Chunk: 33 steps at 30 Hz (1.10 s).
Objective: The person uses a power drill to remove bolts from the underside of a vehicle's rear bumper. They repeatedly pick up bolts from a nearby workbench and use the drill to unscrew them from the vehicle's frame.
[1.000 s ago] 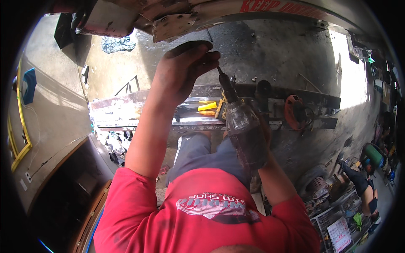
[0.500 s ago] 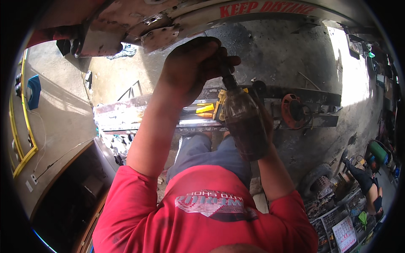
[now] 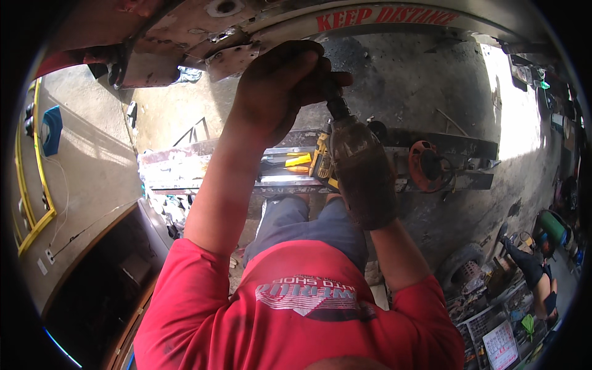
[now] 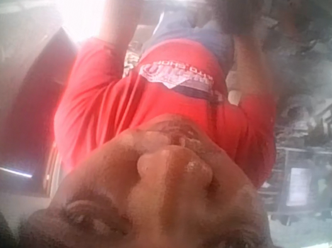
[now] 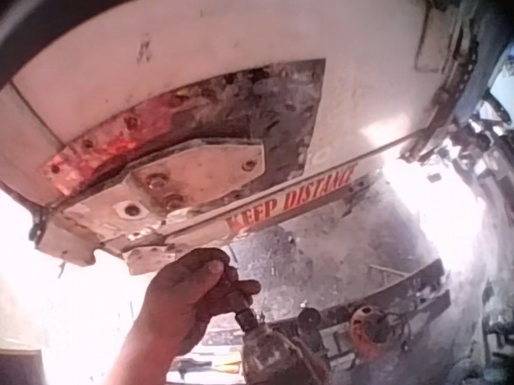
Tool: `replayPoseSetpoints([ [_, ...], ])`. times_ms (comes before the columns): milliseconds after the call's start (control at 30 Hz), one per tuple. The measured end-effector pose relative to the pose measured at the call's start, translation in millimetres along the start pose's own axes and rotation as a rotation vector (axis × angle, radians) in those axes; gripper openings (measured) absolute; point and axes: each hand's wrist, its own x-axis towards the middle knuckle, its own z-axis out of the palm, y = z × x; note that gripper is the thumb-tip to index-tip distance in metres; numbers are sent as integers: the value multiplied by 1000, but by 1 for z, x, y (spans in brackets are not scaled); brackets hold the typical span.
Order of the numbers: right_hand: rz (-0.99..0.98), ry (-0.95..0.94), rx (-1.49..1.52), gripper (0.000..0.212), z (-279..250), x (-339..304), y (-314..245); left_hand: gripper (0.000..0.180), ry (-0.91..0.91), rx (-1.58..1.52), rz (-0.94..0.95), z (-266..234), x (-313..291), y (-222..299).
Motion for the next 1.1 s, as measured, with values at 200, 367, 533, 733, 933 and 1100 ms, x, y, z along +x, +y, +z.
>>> replayPoseSetpoints([
  [200, 134, 81, 158, 55, 15, 11, -15, 27, 52, -16, 34, 4, 6, 0],
  [367, 305, 114, 318, 54, 19, 38, -20, 30, 82, -127, 111, 1, 15, 2],
  [533, 43, 125, 149, 58, 19, 57, -18, 31, 133, -170, 137, 10, 24, 10],
  [733, 101, 117, 218, 58, 21, 63, -19, 27, 134, -236, 96, 6, 30, 14],
  [933, 71, 127, 178, 64, 24, 62, -20, 29, 82, -235, 98, 3, 30, 16],
  [1100, -48, 168, 133, 65, 28, 64, -28, 30, 149, -263, 1, 15, 23, 21],
])
